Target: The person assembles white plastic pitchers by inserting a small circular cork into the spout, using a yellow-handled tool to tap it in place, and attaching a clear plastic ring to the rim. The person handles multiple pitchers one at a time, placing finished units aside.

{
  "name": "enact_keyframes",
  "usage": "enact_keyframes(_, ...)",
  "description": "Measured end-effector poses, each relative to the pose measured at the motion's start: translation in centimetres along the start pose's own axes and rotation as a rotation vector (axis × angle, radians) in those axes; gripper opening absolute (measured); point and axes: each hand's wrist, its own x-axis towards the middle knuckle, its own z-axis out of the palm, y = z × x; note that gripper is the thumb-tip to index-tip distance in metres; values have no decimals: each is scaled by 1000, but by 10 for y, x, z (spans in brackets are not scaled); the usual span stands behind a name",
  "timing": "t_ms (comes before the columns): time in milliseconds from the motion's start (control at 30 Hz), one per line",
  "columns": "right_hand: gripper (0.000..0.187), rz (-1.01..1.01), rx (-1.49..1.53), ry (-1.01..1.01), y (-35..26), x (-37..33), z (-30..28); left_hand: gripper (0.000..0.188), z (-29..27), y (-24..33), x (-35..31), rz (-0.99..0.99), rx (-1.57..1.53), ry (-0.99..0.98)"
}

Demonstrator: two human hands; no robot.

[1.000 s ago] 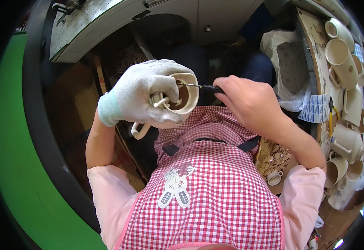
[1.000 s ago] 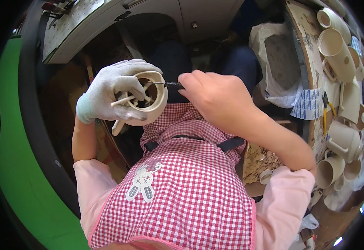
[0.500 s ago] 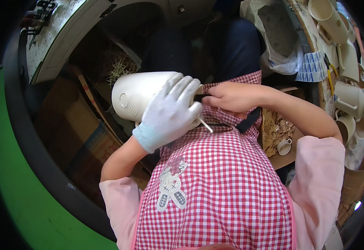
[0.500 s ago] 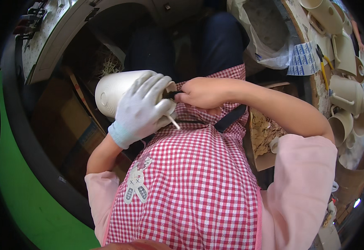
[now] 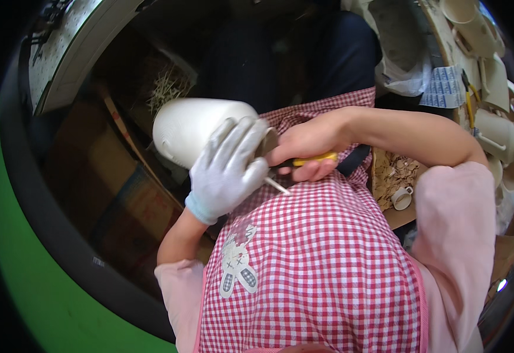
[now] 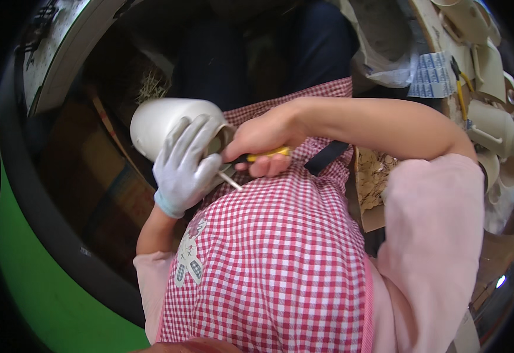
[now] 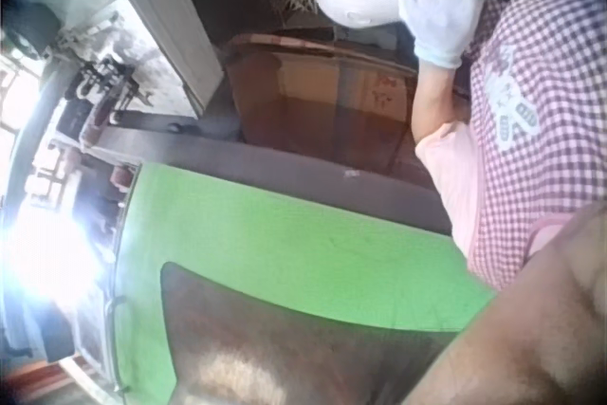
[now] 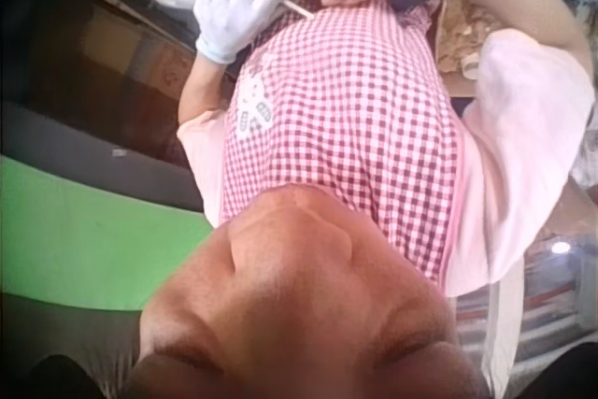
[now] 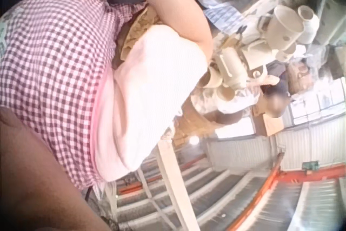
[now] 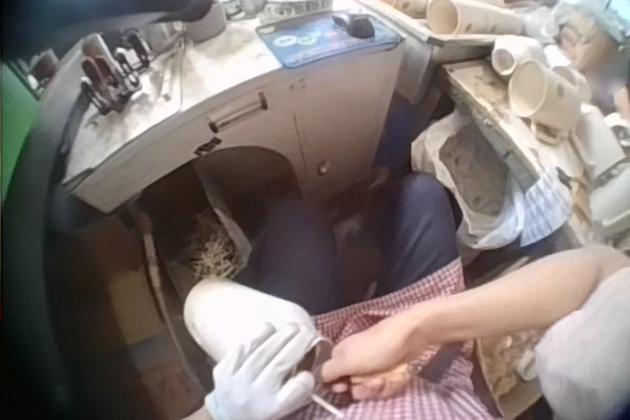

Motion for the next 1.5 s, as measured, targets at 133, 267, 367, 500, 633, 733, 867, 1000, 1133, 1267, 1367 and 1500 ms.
enact_keyframes(133, 41, -399, 344, -201, 4, -7, -6, 36, -27, -42, -9, -273, 38, 107)
enact_keyframes(267, 26, -948, -1279, 1399, 54, -115, -55, 53, -57, -104, -22, -554, 11, 708)
enact_keyframes(367, 28, -128, -896, 2396, 138, -218, -102, 48, -84, -134, -40, -595, 81, 1012)
enact_keyframes(500, 32, 361, -940, 2498, 223, -295, -151, 51, -87, -165, -46, -780, 391, 952)
enact_keyframes(633, 26, 71, -1371, 2719, 215, -289, -146, 54, -99, -154, -32, -609, 133, 1091)
enact_keyframes(733, 24, -685, -1018, 2552, 193, -235, -146, 55, -111, -121, -16, -749, 580, 870)
enact_keyframes(867, 19, -332, -805, 2126, 196, -168, -276, 71, -89, -92, 18, -786, 119, 694)
enact_keyframes(1000, 20, 368, -949, 2265, 260, -156, -427, 102, -47, -74, 44, -998, -459, 757)
enact_keyframes(1133, 14, 107, -919, 2184, 261, -166, -405, 116, -50, -62, 47, -992, -541, 726)
enact_keyframes(1267, 20, -936, 2, 1762, 181, -152, -248, 122, -55, -51, 48, -957, -649, 670)
enact_keyframes(1367, 24, -1227, 258, 1187, 118, -140, -135, 118, -45, -34, 54, -868, -557, 673)
enact_keyframes(1500, 19, -943, -179, 1493, 73, -99, -81, 118, -48, -27, 64, -531, -281, 416)
